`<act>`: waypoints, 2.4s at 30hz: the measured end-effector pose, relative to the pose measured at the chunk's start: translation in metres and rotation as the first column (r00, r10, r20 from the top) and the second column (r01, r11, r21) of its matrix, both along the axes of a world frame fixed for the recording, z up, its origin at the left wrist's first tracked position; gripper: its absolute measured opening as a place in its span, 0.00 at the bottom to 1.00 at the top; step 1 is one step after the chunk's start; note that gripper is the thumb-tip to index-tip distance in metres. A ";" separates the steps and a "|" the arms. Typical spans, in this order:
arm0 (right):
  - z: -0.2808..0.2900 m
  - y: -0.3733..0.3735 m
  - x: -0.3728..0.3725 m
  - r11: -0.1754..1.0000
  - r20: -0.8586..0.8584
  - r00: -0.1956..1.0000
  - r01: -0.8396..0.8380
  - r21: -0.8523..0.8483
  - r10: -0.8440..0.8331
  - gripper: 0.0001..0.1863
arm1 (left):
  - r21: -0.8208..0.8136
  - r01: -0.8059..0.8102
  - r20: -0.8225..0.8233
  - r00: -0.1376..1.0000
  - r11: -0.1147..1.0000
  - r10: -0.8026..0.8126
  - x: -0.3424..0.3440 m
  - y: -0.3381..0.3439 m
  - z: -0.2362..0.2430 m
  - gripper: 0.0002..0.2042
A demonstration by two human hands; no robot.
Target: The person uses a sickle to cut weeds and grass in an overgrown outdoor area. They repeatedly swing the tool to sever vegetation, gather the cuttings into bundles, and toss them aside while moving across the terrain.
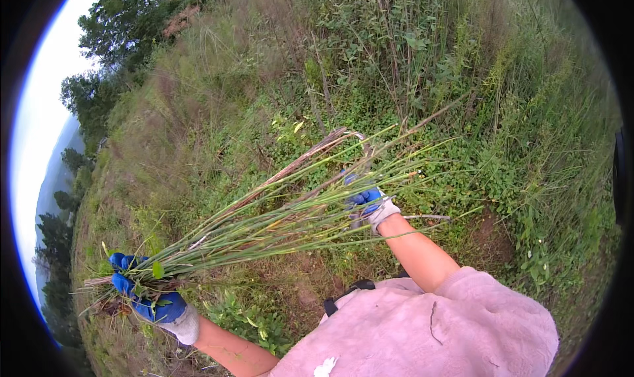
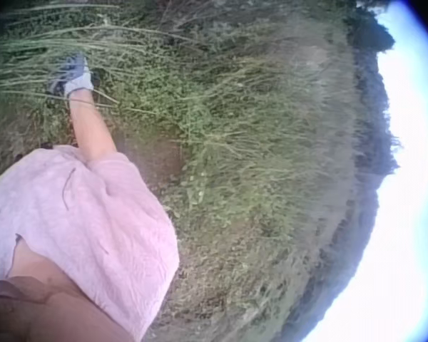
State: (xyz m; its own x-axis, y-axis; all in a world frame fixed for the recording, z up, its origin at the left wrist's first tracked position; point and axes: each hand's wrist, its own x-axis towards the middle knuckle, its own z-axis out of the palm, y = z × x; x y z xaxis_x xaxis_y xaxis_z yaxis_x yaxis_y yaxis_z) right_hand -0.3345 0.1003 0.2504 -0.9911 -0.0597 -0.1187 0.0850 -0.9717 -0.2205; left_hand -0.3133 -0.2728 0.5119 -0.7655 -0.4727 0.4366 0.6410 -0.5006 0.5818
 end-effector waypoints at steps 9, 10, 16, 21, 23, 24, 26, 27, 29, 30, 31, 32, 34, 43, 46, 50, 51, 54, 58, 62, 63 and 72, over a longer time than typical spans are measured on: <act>0.096 0.018 0.070 0.550 0.303 0.813 -0.566 0.615 0.498 0.20 | -0.081 0.080 0.260 0.964 0.994 -0.056 -0.060 -0.069 -0.097 0.18; 0.117 0.015 0.085 0.574 0.267 0.732 -0.665 0.477 0.626 0.18 | -0.051 0.130 0.281 0.953 0.990 -0.111 -0.064 -0.072 -0.106 0.18; 0.128 0.018 0.126 0.532 0.421 0.723 -0.690 0.491 0.548 0.13 | -0.043 0.239 0.357 0.910 0.970 -0.209 -0.109 -0.076 -0.151 0.13; 0.150 0.003 0.133 0.692 0.440 0.865 -0.472 0.547 0.242 0.12 | -0.012 0.209 0.369 0.910 0.978 -0.189 -0.123 -0.077 -0.134 0.13; 0.130 0.007 0.132 0.666 0.371 0.922 -0.348 0.660 0.114 0.12 | 0.054 0.226 0.358 0.905 0.973 -0.230 -0.131 -0.080 -0.133 0.13; 0.122 0.012 0.131 0.571 0.286 0.958 -0.249 0.782 0.027 0.13 | 0.085 0.227 0.346 0.906 0.970 -0.243 -0.132 -0.080 -0.132 0.13; 0.124 0.009 0.125 0.420 0.407 0.892 -0.298 0.857 -0.198 0.12 | 0.148 0.204 0.317 0.917 0.968 -0.242 -0.131 -0.081 -0.122 0.13; 0.124 0.013 0.125 0.404 0.428 0.876 -0.316 0.858 -0.223 0.10 | 0.109 0.231 0.252 0.934 0.967 -0.251 -0.133 -0.094 -0.118 0.13; 0.107 0.040 0.136 0.415 0.464 0.843 -0.332 0.847 -0.273 0.08 | -0.035 0.136 0.201 0.971 0.990 -0.126 -0.128 -0.108 -0.097 0.14; 0.093 0.058 0.145 0.438 0.471 0.828 -0.317 0.841 -0.305 0.06 | -0.111 0.089 0.149 0.986 0.990 -0.072 -0.120 -0.111 -0.076 0.14; 0.078 0.073 0.153 0.398 0.472 0.792 -0.318 0.860 -0.387 0.05 | -0.121 0.047 0.146 0.989 0.992 -0.029 -0.119 -0.125 -0.063 0.14; 0.068 0.088 0.156 0.354 0.462 0.760 -0.321 0.879 -0.457 0.04 | -0.133 -0.009 0.139 0.990 0.991 0.027 -0.117 -0.141 -0.050 0.14; 0.066 0.111 0.162 0.314 0.445 0.703 -0.319 0.894 -0.555 0.03 | -0.178 -0.201 0.021 0.978 0.963 0.207 -0.107 -0.126 -0.026 0.15; 0.123 0.103 0.106 0.395 0.285 0.848 -0.098 0.913 -0.447 0.09 | -0.634 0.394 0.313 0.918 0.666 -0.244 -0.066 0.053 -0.038 0.22; 0.160 0.035 0.084 0.399 0.340 0.930 -0.262 0.879 -0.139 0.09 | -0.998 -0.030 -0.040 0.987 0.064 -0.157 -0.055 0.106 -0.092 0.26; 0.166 0.011 0.093 0.673 0.363 0.906 -0.408 0.617 0.217 0.09 | -0.920 -0.043 0.099 0.936 -0.389 -0.337 -0.011 0.163 -0.080 0.31; 0.170 0.009 0.101 0.650 0.343 0.909 -0.410 0.640 0.235 0.09 | -0.934 -0.048 0.105 0.910 -0.354 -0.400 -0.005 0.163 -0.083 0.30; 0.173 0.010 0.106 0.680 0.375 0.896 -0.428 0.595 0.236 0.09 | -0.972 -0.001 0.126 0.839 -0.233 -0.529 0.001 0.164 -0.104 0.29; 0.169 0.010 0.107 0.703 0.407 0.883 -0.444 0.556 0.236 0.09 | -0.969 0.058 0.193 0.785 -0.240 -0.589 0.007 0.161 -0.119 0.28; 0.165 0.007 0.113 0.726 0.426 0.870 -0.460 0.512 0.250 0.10 | -0.960 0.071 0.226 0.771 -0.272 -0.596 0.012 0.164 -0.131 0.29; 0.164 0.007 0.113 0.730 0.431 0.868 -0.459 0.506 0.247 0.10 | -0.963 0.049 0.203 0.774 -0.264 -0.599 0.013 0.164 -0.132 0.29; 0.159 0.003 0.119 0.757 0.463 0.848 -0.475 0.449 0.258 0.11 | -0.980 -0.012 0.120 0.763 -0.200 -0.635 0.020 0.155 -0.160 0.27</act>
